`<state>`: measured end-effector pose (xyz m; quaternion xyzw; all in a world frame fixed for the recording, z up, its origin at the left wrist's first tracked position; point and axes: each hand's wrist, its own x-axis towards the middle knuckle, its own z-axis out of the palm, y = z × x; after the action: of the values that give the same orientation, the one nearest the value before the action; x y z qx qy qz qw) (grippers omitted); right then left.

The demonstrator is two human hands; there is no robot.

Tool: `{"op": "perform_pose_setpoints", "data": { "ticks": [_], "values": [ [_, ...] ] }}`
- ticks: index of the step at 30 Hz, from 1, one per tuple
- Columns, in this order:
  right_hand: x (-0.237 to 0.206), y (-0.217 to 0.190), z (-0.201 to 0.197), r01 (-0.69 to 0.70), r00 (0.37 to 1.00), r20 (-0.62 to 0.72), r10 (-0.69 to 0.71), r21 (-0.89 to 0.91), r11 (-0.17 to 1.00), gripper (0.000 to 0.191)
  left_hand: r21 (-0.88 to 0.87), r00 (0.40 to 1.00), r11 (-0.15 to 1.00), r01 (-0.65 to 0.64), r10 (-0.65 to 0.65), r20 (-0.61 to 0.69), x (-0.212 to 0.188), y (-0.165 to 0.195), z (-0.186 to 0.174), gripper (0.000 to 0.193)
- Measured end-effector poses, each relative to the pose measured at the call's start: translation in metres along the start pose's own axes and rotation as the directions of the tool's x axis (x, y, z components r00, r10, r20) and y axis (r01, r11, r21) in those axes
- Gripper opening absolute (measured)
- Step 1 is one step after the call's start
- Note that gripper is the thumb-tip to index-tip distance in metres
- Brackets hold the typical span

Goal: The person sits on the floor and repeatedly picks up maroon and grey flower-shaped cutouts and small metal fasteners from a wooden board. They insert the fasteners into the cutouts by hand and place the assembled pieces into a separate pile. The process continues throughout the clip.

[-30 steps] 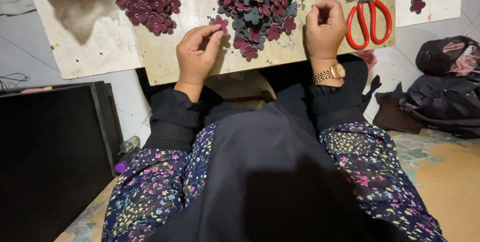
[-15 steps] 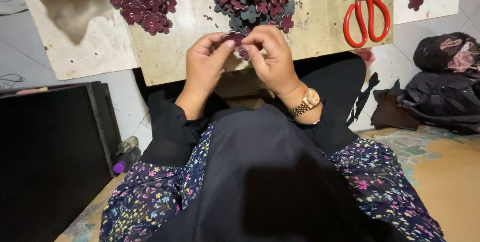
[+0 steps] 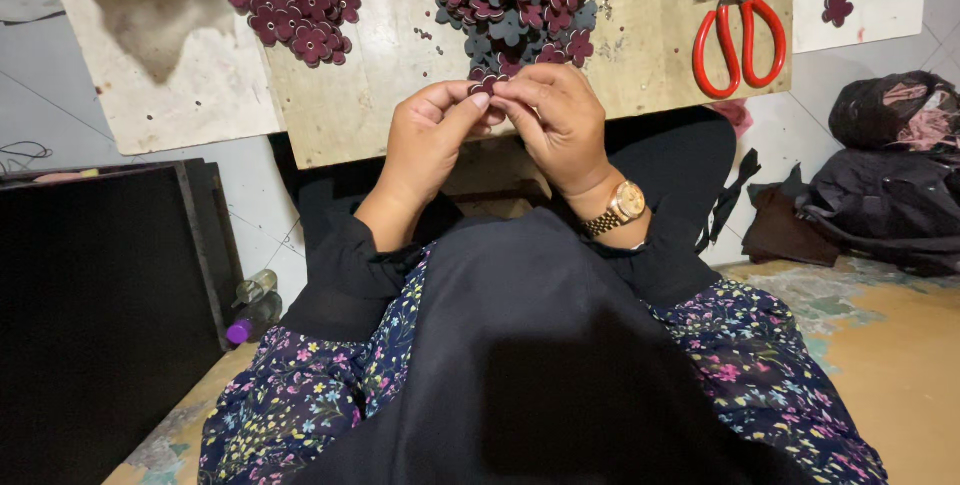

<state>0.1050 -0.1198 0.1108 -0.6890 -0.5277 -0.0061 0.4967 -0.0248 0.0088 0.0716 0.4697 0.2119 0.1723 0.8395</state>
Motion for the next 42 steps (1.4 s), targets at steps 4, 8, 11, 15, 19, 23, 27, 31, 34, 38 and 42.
{"op": "perform_pose_setpoints", "data": {
  "ticks": [4, 8, 11, 15, 19, 23, 27, 31, 34, 38, 42],
  "values": [
    [-0.005, 0.004, 0.001, 0.025, 1.000, -0.009, -0.025, -0.024, 0.999, 0.016, 0.007, 1.000, 1.000, 0.020, -0.020, 0.001, -0.001, -0.010, -0.003, 0.021],
    [-0.004, 0.007, 0.000, 0.037, 0.999, 0.032, -0.035, -0.054, 0.998, 0.015, 0.006, 1.000, 1.000, 0.004, -0.004, 0.027, 0.001, -0.014, -0.005, 0.021],
    [-0.006, 0.009, 0.001, -0.007, 0.999, 0.053, 0.008, -0.016, 1.000, 0.014, 0.092, 1.000, 0.995, -0.028, 0.027, 0.013, 0.000, -0.016, -0.007, 0.021],
    [-0.012, 0.013, 0.003, -0.161, 0.984, 0.098, 0.146, 0.170, 0.972, 0.011, 0.172, 0.998, 0.983, -0.062, 0.059, 0.019, -0.003, -0.015, -0.007, 0.021],
    [-0.018, 0.023, 0.002, -0.365, 0.930, 0.187, 0.318, 0.353, 0.861, 0.008, 0.437, 0.991, 0.890, -0.130, 0.128, 0.033, -0.006, -0.005, -0.003, 0.019],
    [-0.023, 0.034, 0.010, -0.493, 0.865, 0.281, 0.416, 0.628, 0.602, 0.018, 0.513, 0.983, 0.839, -0.183, 0.173, 0.068, -0.008, 0.005, 0.000, 0.018],
    [-0.029, 0.042, 0.013, -0.493, 0.856, 0.288, 0.429, 0.702, 0.514, 0.029, 0.552, 0.973, 0.806, -0.214, 0.224, 0.049, -0.010, 0.001, 0.005, 0.016],
    [-0.027, 0.029, 0.009, -0.485, 0.864, 0.239, 0.444, 0.632, 0.604, 0.017, 0.441, 0.984, 0.882, -0.167, 0.178, 0.016, -0.012, -0.001, 0.007, 0.018],
    [-0.019, 0.016, 0.004, -0.472, 0.878, 0.235, 0.417, 0.569, 0.673, 0.013, 0.309, 0.989, 0.942, -0.132, 0.145, -0.019, -0.009, 0.002, 0.001, 0.016],
    [-0.011, 0.018, -0.003, -0.408, 0.913, 0.189, 0.362, 0.411, 0.815, 0.016, 0.312, 0.974, 0.935, -0.170, 0.207, -0.091, -0.001, 0.006, -0.010, 0.014],
    [-0.008, 0.056, -0.019, -0.340, 0.937, -0.053, 0.345, 0.078, 0.937, 0.012, 0.684, 0.842, 0.657, -0.318, 0.527, -0.116, 0.001, 0.022, -0.044, 0.009]
  ]
}}
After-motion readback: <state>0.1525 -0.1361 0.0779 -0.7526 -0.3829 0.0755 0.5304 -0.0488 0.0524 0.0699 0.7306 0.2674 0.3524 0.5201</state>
